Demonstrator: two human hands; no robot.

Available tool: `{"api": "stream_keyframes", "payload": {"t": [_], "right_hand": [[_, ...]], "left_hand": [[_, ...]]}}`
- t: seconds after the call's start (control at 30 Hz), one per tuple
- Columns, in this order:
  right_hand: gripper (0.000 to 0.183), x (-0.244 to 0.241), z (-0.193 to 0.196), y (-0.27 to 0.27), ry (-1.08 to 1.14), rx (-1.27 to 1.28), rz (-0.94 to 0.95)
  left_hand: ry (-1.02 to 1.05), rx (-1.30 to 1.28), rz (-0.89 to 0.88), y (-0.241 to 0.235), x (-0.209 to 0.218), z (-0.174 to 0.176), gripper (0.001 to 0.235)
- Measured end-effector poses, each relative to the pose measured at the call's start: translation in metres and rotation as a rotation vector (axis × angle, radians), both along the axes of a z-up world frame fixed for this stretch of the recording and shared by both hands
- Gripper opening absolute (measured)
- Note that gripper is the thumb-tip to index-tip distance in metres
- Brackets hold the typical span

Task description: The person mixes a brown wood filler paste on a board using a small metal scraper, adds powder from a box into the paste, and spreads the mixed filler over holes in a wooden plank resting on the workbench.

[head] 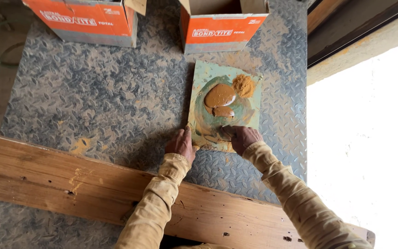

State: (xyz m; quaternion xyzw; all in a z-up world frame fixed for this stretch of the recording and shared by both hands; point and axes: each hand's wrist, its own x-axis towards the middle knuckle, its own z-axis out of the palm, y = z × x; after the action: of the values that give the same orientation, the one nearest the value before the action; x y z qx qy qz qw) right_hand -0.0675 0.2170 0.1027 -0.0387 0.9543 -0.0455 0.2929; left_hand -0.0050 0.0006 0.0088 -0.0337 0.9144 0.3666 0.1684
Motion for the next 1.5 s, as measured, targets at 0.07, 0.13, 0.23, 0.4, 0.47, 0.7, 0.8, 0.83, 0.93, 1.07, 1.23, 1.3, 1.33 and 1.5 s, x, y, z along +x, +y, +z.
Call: {"api": "stream_keyframes", "payload": {"t": [0.07,0.13,0.23,0.4,0.47,0.7,0.8,0.83,0.93,1.07,1.23,1.3,1.33,1.5], "right_hand": [[0.053,-0.001,-0.022,0.024,0.15,-0.359,0.241],[0.043,-0.003,-0.026,0.04,0.179,-0.418,0.226],[0.039,-0.005,0.038,0.008,0.133,-0.295,0.052],[0.04,0.018,-0.016,0.03,0.183,0.226,0.099],[0.037,0.053,-0.059,0.033,0.939,0.247,0.56],[0.039,0.047,-0.004,0.025,0.304,-0.017,0.379],[0.04,0.035,0.025,0.021,0.094,0.095,0.065],[0.037,0.033,0.025,0.025,0.101,0.092,-0.031],[0.031,0.032,0.021,0.032,0.09,0.029,-0.148],[0.037,0.034,0.006,0.03,0.071,-0.319,-0.111],[0.034,0.004,-0.094,0.095,0.007,-0.562,-0.109],[0.03,-0.009,-0.096,0.107,0.012,-0.667,-0.12],[0.035,-0.013,-0.069,0.094,0.041,-0.496,-0.134],[0.036,-0.023,-0.016,0.077,0.173,-0.349,-0.146]], "left_hand": [[-0.023,-0.017,-0.016,-0.001,-0.002,0.0,0.082],[0.026,-0.03,-0.013,0.002,0.001,-0.012,0.083],[-0.006,-0.041,-0.012,-0.003,-0.005,0.004,0.08],[-0.051,-0.021,-0.016,-0.002,-0.006,0.008,0.081],[-0.016,-0.006,-0.013,-0.004,-0.003,0.01,0.08],[0.006,-0.003,0.01,-0.002,0.0,0.004,0.08],[0.007,0.022,0.034,-0.002,0.002,-0.001,0.083],[0.018,0.011,0.028,0.0,0.001,-0.006,0.083],[-0.041,0.0,0.007,0.0,-0.001,0.001,0.08],[-0.021,0.004,0.002,-0.006,0.001,0.012,0.078],[0.013,-0.005,0.006,0.0,0.0,-0.009,0.081],[-0.007,0.012,0.004,-0.003,0.001,-0.001,0.081],[-0.021,0.013,0.003,-0.003,0.001,0.0,0.08],[-0.042,-0.003,-0.012,-0.005,-0.001,0.0,0.08]]}}
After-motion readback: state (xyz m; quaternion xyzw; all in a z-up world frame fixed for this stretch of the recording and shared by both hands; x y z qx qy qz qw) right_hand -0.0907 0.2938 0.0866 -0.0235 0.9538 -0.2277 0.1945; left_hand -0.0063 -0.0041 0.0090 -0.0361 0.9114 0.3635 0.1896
